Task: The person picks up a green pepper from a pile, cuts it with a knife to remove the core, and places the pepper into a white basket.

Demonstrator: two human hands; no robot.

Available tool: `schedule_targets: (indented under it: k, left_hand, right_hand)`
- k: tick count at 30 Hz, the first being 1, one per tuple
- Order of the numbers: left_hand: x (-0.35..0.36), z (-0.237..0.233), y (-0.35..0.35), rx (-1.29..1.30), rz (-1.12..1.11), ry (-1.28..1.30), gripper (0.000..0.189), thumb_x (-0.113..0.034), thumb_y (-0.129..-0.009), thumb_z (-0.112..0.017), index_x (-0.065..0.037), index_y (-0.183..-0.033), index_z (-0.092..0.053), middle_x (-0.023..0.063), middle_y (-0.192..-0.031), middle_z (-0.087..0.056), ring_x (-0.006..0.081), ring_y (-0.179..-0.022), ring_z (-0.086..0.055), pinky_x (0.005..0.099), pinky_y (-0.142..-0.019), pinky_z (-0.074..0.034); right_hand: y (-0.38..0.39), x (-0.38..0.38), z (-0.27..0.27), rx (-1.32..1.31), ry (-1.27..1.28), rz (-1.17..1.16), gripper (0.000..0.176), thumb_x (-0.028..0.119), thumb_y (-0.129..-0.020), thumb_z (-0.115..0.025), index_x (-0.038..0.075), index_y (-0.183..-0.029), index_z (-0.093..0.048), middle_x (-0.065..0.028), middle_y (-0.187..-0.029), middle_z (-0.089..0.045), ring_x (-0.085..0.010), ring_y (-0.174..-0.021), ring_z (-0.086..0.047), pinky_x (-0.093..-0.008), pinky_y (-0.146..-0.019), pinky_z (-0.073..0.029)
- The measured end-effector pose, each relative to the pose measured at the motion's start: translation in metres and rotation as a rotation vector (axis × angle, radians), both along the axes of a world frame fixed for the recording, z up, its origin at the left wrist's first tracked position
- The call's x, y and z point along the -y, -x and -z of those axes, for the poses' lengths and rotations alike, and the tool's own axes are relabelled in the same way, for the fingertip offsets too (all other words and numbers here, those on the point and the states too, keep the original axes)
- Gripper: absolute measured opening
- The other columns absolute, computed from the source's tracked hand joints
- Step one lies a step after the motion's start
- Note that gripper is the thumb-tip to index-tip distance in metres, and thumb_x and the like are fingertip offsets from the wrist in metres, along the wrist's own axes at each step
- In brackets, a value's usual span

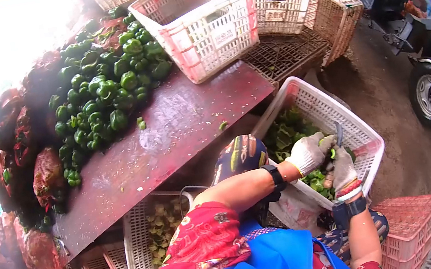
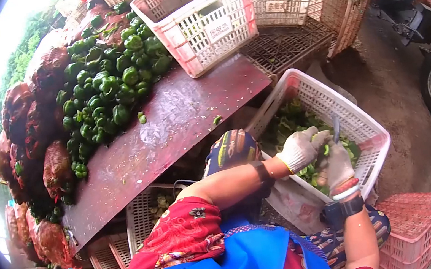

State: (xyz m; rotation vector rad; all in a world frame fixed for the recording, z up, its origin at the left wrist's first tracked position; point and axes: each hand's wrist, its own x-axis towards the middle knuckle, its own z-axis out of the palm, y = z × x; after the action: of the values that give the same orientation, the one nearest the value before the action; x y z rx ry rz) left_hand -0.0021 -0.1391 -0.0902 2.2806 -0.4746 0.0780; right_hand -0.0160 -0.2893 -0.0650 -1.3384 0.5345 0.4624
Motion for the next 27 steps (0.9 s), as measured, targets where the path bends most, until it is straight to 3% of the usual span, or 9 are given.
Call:
schedule_targets:
  k: [5,8,11,15,16,19,20,22,27]
  left_hand:
    - [-0.005,-0.034,-0.001,0.043,-0.082,0.161,0.045,-0.047,-0.098,-0.062,-0.004,-0.088,-0.062,0.0212,-0.078,-0.068,0.0439,-0.08,-0.068,0.0515,-0.072,-0.054]
    - [-0.013,-0.041,-0.002,0.104,0.002,0.132,0.04,-0.044,-0.098,-0.063,-0.005,-0.089,-0.064,0.0219,-0.082,-0.069,0.0453,-0.083,-0.068,0.052,-0.07,-0.054]
    - [-0.034,-0.08,0.01,-0.433,-0.112,0.715,0.034,-0.038,-0.103,-0.063,-0.004,-0.099,-0.065,0.0088,-0.069,-0.059,0.0213,-0.064,-0.061,0.0402,-0.063,-0.051]
    - [-0.155,-0.195,0.061,-0.733,-0.231,0.523,0.031,-0.032,-0.104,-0.062,-0.006,-0.121,-0.066,0.0056,-0.099,-0.064,0.016,-0.085,-0.063,0.034,-0.069,-0.055]
    - [-0.193,-0.182,0.075,-0.705,-0.345,0.556,0.033,-0.029,-0.101,-0.066,-0.006,-0.125,-0.065,0.0107,-0.108,-0.068,0.0265,-0.089,-0.068,0.0385,-0.075,-0.057]
    - [-0.326,-0.143,0.117,-0.568,-0.168,-0.606,0.055,-0.051,-0.096,-0.068,-0.007,-0.129,-0.068,0.0185,-0.117,-0.071,0.0342,-0.109,-0.069,0.0394,-0.094,-0.055]
    - [-0.346,-0.158,0.13,-0.89,-0.326,-0.601,0.06,-0.054,-0.092,-0.072,-0.007,-0.129,-0.069,0.0198,-0.122,-0.072,0.035,-0.115,-0.068,0.0404,-0.099,-0.053]
    - [-0.424,-0.135,0.135,-0.797,-0.639,-0.449,0.07,-0.061,-0.087,-0.073,-0.005,-0.128,-0.07,0.021,-0.128,-0.071,0.0354,-0.121,-0.066,0.0424,-0.104,-0.05]
    - [-0.56,-0.128,0.07,-0.084,-1.261,-0.274,0.089,-0.065,-0.087,-0.07,0.0,-0.146,-0.054,0.026,-0.141,-0.061,0.0388,-0.134,-0.058,0.043,-0.113,-0.043]
  right_hand:
    - [0.002,0.008,-0.011,-0.119,-0.316,0.035,0.022,0.037,-0.103,-0.058,0.018,-0.093,-0.063,0.0015,-0.067,-0.057,-0.0121,-0.049,-0.052,-0.0269,-0.04,-0.039]
    - [0.003,0.002,-0.017,-0.036,-0.364,0.03,0.015,0.031,-0.101,-0.063,0.017,-0.094,-0.065,0.0054,-0.065,-0.055,-0.0087,-0.051,-0.053,-0.0253,-0.039,-0.038]
    - [-0.001,0.007,-0.013,0.043,-0.245,-0.012,0.021,0.037,-0.101,-0.064,0.017,-0.095,-0.065,0.0071,-0.061,-0.049,-0.0073,-0.048,-0.048,-0.0253,-0.035,-0.032]
    - [-0.015,0.025,0.008,0.042,0.261,-0.066,0.027,0.034,-0.102,-0.063,0.009,-0.112,-0.063,0.0002,-0.069,-0.051,-0.0106,-0.049,-0.046,-0.028,-0.034,-0.033]
    - [-0.019,0.033,0.027,0.137,0.311,-0.1,0.026,0.029,-0.099,-0.066,0.007,-0.114,-0.063,-0.0015,-0.074,-0.054,-0.0115,-0.046,-0.045,-0.0277,-0.035,-0.035]
    - [-0.016,0.052,0.054,-0.048,0.237,-0.104,0.025,0.029,-0.095,-0.071,0.006,-0.101,-0.063,-0.0018,-0.069,-0.053,-0.0133,-0.042,-0.046,-0.0287,-0.034,-0.034]
    - [-0.017,0.061,0.072,-0.119,0.197,-0.093,0.025,0.03,-0.094,-0.071,0.006,-0.096,-0.062,-0.0016,-0.066,-0.052,-0.0136,-0.041,-0.046,-0.0291,-0.033,-0.034]
    - [-0.013,0.064,0.077,-0.201,0.135,-0.054,0.029,0.034,-0.096,-0.07,0.011,-0.084,-0.057,0.0001,-0.061,-0.051,-0.0111,-0.035,-0.04,-0.0264,-0.03,-0.027]
    - [-0.016,0.045,0.063,-0.294,-0.127,0.297,0.03,0.034,-0.097,-0.075,0.008,-0.09,-0.062,0.0033,-0.059,-0.055,-0.0071,-0.041,-0.05,-0.0209,-0.033,-0.041]
